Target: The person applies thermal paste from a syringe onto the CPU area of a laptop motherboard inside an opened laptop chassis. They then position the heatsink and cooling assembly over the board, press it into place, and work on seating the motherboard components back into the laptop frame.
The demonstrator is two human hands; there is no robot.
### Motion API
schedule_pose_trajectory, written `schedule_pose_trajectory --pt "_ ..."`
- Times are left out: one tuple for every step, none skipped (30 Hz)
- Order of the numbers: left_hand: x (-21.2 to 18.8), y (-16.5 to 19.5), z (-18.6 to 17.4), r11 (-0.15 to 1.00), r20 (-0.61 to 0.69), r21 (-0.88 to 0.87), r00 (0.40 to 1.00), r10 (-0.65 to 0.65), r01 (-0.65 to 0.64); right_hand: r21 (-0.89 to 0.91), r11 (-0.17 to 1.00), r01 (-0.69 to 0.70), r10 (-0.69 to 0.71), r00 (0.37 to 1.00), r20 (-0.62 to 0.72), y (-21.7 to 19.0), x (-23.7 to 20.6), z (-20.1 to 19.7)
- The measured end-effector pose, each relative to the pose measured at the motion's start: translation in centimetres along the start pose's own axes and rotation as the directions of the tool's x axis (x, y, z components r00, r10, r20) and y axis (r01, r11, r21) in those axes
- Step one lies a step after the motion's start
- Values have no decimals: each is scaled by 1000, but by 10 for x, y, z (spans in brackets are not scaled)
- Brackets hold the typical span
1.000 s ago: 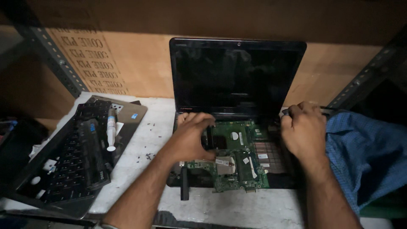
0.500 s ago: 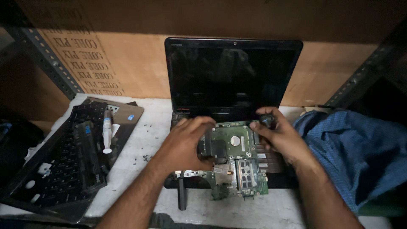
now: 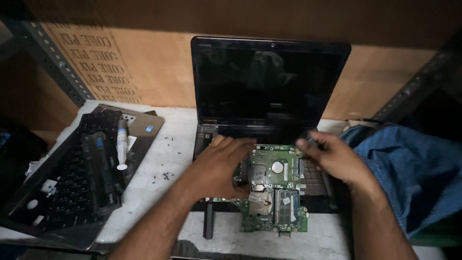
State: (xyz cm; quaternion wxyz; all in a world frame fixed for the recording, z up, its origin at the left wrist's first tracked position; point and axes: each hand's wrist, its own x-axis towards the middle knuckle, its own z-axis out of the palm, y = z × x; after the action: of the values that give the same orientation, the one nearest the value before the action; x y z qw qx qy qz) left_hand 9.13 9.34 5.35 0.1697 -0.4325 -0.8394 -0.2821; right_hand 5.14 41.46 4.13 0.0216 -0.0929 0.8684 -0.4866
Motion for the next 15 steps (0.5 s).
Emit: schedule_pose_trajectory --pt "0 -1 1 1000 -5 4 1000 4 -4 -166 979 115 -140 980 -143 2 -1 -2" --pt "0 -2 1 1000 -12 8 1000 16 -16 -341 918 200 -295 921 -255 3 -1 -3" --pt "0 -3 1 1000 -20 11 999 28 -27 -280 940 196 -298 872 -388 3 -3 -5" --pt "-1 -3 1 999 -27 14 999 40 -39 -217 956 200 -286 809 -514 3 -7 -7" --pt "-1 -4 1 999 -39 11 998 48 -47 -151 966 211 -258 731 -632 3 -11 -8" --pt "-2 -4 1 998 -50 8 997 58 -57 -165 880 446 -435 615 -658 1 -19 -7" --pt "-2 -4 1 998 -62 7 996 69 -69 -155 802 577 -511 529 -678 -1 -25 -7" --pt "-2 -4 1 997 -66 13 995 72 -71 -155 704 693 -580 435 -688 -4 -32 -6" --pt "-3 -3 1 997 -73 21 995 73 -71 -125 672 730 -580 414 -702 -8 -38 -3" --pt "-3 -3 0 997 -78 30 994 73 -71 -147 654 742 -600 391 -698 -12 -41 0" --pt "-4 -3 0 996 -83 41 993 82 -79 -169 636 753 -619 367 -694 -17 -43 4" --pt "-4 -2 0 995 -87 49 992 92 -88 -243 630 738 -660 343 -668 -21 -45 11" --pt "-4 -2 0 994 -90 58 991 103 -98 -315 618 720 -698 319 -641 -24 -46 18" --pt "-4 -2 0 994 -94 56 991 97 -92 -392 564 727 -761 272 -589 -27 -46 26" --pt "-4 -3 0 995 -96 53 991 90 -85 -464 503 729 -817 226 -531 -29 -46 34"
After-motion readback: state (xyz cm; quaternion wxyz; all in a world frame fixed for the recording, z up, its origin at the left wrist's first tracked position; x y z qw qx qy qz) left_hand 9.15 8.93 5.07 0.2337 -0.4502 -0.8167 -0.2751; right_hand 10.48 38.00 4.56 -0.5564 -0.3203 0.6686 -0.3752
